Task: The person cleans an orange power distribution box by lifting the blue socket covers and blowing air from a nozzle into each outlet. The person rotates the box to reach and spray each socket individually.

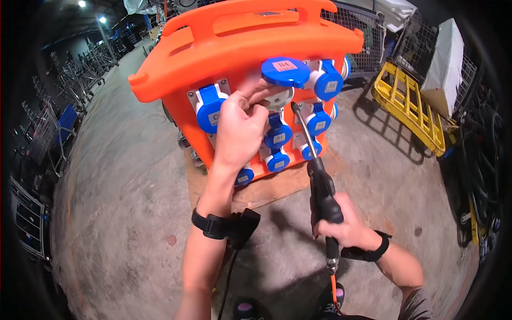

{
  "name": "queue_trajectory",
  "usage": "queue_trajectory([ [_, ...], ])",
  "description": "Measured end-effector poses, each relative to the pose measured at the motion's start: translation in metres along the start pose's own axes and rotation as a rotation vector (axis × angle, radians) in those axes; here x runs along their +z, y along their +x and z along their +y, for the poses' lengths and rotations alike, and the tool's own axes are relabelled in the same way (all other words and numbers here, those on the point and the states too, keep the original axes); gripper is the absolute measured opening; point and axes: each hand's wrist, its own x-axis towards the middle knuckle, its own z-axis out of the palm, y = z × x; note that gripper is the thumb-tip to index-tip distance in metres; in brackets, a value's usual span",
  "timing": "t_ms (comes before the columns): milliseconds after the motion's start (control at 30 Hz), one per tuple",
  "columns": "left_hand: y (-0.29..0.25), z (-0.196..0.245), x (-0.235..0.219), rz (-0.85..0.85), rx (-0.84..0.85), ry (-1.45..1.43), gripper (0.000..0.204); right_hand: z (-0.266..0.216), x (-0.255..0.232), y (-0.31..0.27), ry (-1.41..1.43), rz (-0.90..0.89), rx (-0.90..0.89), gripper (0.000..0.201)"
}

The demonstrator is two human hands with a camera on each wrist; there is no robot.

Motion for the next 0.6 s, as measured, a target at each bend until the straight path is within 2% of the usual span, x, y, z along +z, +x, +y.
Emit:
queue_trajectory([
  [100,-0.002,0.002,0.000,0.012,-0.030,0.003,0.044,0.004,0.000,0.006,0.126,0.008,0.058,0.026],
  [167,-0.002,0.006,-0.001,0.012,-0.028,0.101,0.043,0.004,-0.002,0.009,0.085,-0.064,0.022,0.022],
  [200,-0.002,0.007,0.000,0.010,-0.031,0.099,0.043,0.005,-0.003,0.012,0.086,-0.062,0.025,0.022],
  [267,-0.003,0.007,0.002,0.034,-0.027,0.195,0.042,0.007,-0.001,0.020,-0.065,-0.042,-0.085,0.026],
  [300,-0.003,0.007,0.003,0.025,0.022,0.223,0.040,0.005,-0.001,0.024,-0.095,-0.042,-0.092,0.025],
  [433,-0.004,0.005,0.006,0.061,0.003,0.235,0.039,-0.002,0.003,0.034,0.017,-0.090,0.008,0.024],
  [600,-0.009,0.005,0.006,0.084,0.004,0.337,0.036,0.004,0.004,0.038,-0.042,-0.038,-0.026,0.022],
])
